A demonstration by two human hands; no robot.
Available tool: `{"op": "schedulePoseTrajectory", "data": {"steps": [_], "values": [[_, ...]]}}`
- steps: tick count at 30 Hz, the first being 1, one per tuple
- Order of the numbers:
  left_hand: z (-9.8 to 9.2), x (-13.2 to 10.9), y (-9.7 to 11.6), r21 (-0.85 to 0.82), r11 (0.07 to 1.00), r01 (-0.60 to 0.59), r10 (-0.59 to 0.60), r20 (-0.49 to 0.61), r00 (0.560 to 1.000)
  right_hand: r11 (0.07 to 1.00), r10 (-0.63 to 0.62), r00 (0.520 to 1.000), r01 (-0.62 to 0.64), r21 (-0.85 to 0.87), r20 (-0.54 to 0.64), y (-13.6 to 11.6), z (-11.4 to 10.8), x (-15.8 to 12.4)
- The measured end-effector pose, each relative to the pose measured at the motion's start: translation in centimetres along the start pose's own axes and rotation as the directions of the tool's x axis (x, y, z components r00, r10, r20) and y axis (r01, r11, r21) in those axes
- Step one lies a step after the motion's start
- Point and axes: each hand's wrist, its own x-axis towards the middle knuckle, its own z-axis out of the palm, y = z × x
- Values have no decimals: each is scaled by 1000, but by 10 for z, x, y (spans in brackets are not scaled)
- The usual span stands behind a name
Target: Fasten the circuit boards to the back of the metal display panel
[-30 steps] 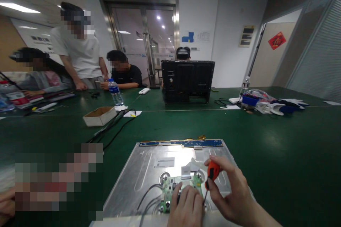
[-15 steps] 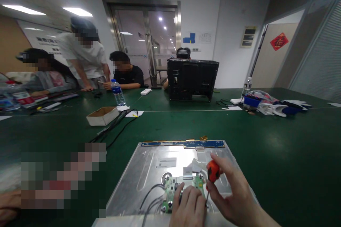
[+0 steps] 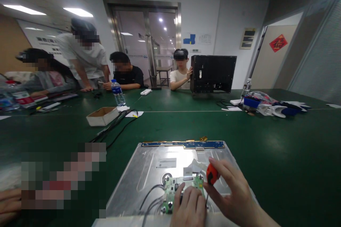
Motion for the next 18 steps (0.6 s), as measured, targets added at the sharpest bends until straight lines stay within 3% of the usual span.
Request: {"op": "schedulePoseTrajectory", "data": {"steps": [18], "values": [[-2,2,0,-85,996,12,-13,-13,1000,998,15,1000,-13,61,-23,-6,-5,2]]}}
